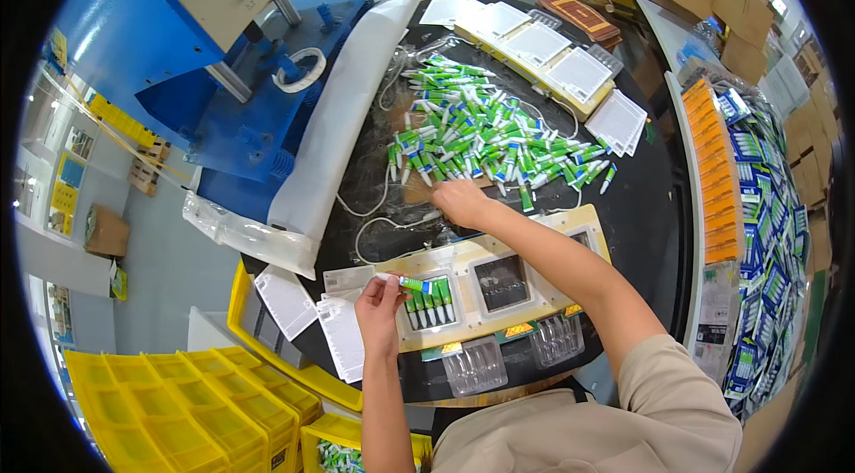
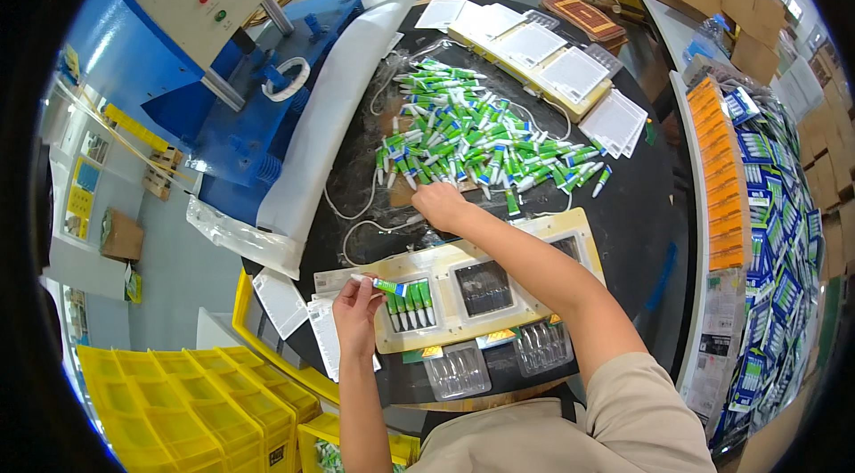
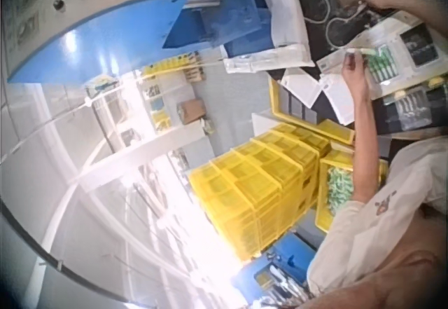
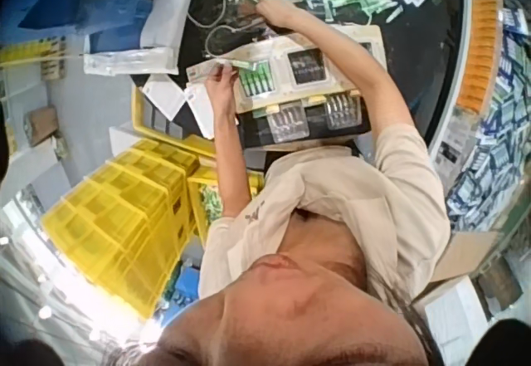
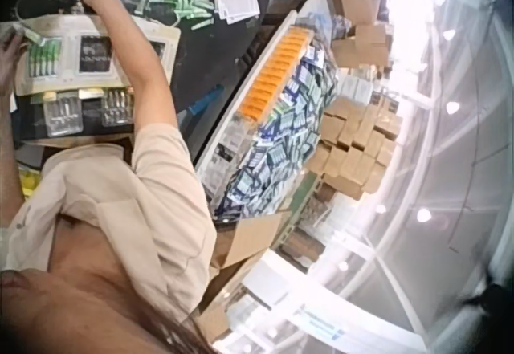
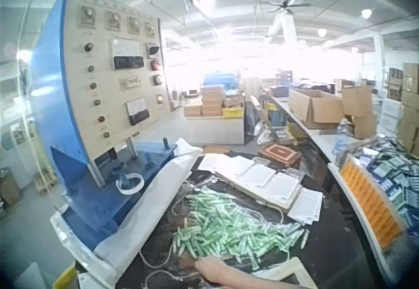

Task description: The person repeatedly picks green cylindrical batteries from a pile and places them into slots on a wooden fixture. They then cover the fixture with white paper sheets and clear plastic trays, and move the assembled unit to a nearby box. The cycle repeats with new batteries and trays.

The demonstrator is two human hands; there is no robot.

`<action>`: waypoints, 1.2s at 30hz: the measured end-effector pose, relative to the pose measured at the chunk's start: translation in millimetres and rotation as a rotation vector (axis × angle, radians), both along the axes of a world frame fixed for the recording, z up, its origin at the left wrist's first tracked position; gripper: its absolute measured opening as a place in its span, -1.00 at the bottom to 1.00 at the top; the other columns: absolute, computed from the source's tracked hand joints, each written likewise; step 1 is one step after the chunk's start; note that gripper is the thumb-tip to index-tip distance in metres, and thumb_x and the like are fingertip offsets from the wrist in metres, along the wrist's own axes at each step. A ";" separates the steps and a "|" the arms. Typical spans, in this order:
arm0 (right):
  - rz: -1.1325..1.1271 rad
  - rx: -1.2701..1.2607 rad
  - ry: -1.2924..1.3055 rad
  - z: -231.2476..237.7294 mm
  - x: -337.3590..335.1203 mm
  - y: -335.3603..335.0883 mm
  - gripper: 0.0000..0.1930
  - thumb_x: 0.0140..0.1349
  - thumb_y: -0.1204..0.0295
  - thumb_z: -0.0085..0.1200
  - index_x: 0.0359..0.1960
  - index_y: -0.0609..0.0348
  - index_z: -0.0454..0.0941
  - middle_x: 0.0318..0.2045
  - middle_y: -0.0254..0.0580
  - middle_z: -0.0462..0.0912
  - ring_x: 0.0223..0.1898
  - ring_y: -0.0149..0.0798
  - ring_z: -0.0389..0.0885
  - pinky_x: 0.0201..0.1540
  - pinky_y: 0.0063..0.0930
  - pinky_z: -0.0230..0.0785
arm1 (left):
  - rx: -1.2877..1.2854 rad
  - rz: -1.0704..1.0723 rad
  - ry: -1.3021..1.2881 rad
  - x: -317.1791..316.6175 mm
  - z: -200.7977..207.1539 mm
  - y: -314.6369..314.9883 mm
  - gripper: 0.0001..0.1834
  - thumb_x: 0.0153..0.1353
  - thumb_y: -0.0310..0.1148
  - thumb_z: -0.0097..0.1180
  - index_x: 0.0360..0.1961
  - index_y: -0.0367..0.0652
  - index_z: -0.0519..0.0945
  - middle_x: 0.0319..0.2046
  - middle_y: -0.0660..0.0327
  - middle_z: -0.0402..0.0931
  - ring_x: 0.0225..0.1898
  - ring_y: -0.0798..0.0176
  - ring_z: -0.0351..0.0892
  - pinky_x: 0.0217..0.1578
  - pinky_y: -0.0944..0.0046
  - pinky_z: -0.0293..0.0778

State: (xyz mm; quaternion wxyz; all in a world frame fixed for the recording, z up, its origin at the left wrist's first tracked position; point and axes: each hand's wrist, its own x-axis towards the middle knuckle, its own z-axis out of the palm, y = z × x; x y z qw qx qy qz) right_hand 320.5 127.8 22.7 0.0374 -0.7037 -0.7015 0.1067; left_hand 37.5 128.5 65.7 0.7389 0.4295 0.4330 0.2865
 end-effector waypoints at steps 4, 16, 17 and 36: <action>-0.198 0.475 0.236 18.4 3.0 -77.8 -0.85 0.20 0.53 0.16 -0.20 0.22 0.65 -0.10 -0.07 0.66 -0.14 0.05 0.70 -0.13 -0.14 0.59 | 0.892 -0.278 0.151 11.8 3.0 -50.2 -0.73 0.18 -0.67 0.27 -0.10 -0.18 0.71 -0.07 0.16 0.68 -0.04 0.15 0.66 -0.08 0.24 0.59; 0.056 0.562 0.038 1.6 -70.7 -207.6 -0.65 0.07 0.47 0.15 -0.09 0.39 0.62 -0.11 -0.12 0.61 -0.06 -0.17 0.64 -0.01 -0.38 0.55 | 1.777 -0.802 0.411 36.3 -45.1 -69.1 -0.59 0.20 -0.31 0.28 0.07 -0.20 0.64 0.09 0.16 0.61 0.20 0.15 0.54 0.35 -0.05 0.29; 0.051 0.534 0.053 -3.7 -71.7 -204.2 -0.65 0.08 0.47 0.14 -0.09 0.40 0.62 -0.10 -0.11 0.61 -0.05 -0.17 0.64 0.00 -0.38 0.55 | 1.757 -0.808 0.416 34.6 -44.6 -70.4 -0.59 0.21 -0.28 0.29 0.06 -0.20 0.64 0.09 0.16 0.61 0.20 0.16 0.54 0.36 -0.08 0.27; -0.852 0.217 0.183 -18.1 72.8 -114.5 -0.73 0.08 0.27 0.37 -0.44 0.28 0.71 -0.44 0.12 0.71 -0.33 0.13 0.72 -0.23 -0.08 0.55 | 1.390 -0.549 0.620 216.4 -40.4 19.0 -0.63 0.21 -0.09 0.36 -0.30 -0.24 0.66 -0.33 0.03 0.59 -0.28 -0.13 0.64 -0.30 -0.03 0.53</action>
